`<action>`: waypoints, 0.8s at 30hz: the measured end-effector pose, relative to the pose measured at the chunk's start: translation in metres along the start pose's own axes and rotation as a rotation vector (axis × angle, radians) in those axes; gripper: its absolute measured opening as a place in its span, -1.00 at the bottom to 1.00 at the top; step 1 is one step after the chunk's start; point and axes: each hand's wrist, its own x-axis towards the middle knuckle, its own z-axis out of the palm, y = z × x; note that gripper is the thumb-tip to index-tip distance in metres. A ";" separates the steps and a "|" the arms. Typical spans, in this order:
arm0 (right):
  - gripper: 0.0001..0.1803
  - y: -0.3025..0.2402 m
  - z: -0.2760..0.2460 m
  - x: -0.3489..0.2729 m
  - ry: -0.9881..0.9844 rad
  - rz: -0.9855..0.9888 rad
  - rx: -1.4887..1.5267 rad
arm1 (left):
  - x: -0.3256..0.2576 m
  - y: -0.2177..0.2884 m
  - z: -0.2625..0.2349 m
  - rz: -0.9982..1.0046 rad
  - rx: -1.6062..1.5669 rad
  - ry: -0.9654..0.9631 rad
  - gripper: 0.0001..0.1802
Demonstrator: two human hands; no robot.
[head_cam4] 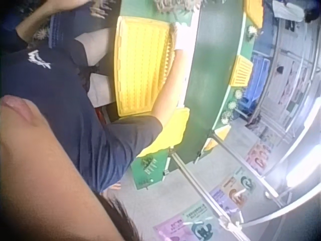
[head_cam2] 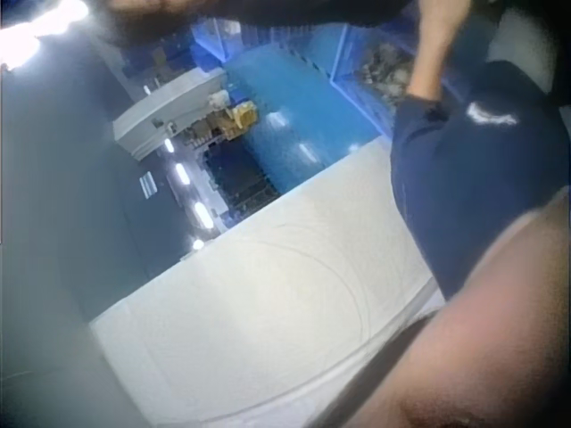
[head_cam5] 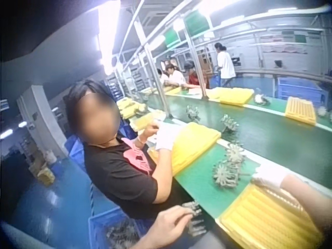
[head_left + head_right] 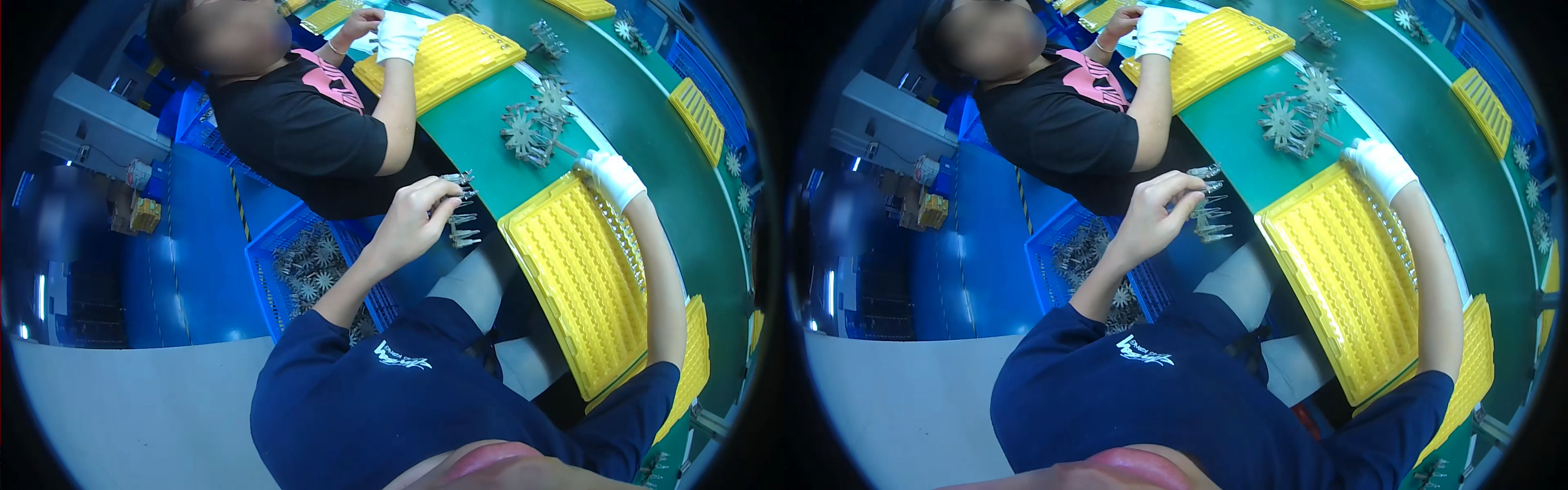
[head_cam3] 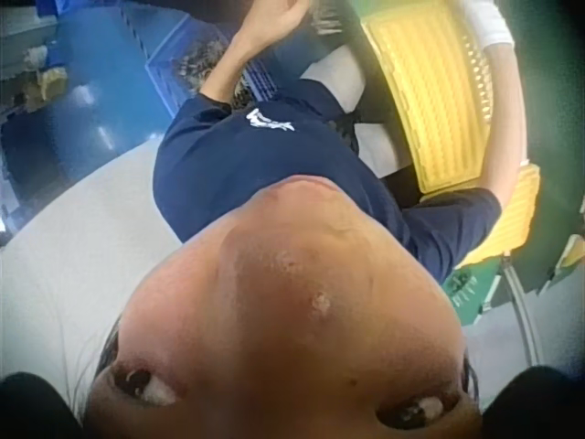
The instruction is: Placing metal star-shaped components into slots of a yellow plastic tray on a factory assembly line.
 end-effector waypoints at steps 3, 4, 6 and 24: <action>-0.76 0.000 0.000 0.002 -0.025 -0.034 -0.049 | -0.002 0.000 -0.004 0.000 -0.002 0.010 -0.86; -0.77 0.000 0.000 0.004 -0.034 -0.063 -0.073 | -0.004 -0.001 -0.004 -0.016 -0.001 0.005 -0.86; -0.78 -0.001 0.001 0.005 -0.045 -0.062 -0.142 | -0.005 -0.001 -0.005 -0.028 -0.004 0.004 -0.86; -0.73 -0.012 0.018 0.000 0.163 -0.078 -0.044 | -0.013 -0.002 -0.008 -0.097 0.058 0.005 -0.86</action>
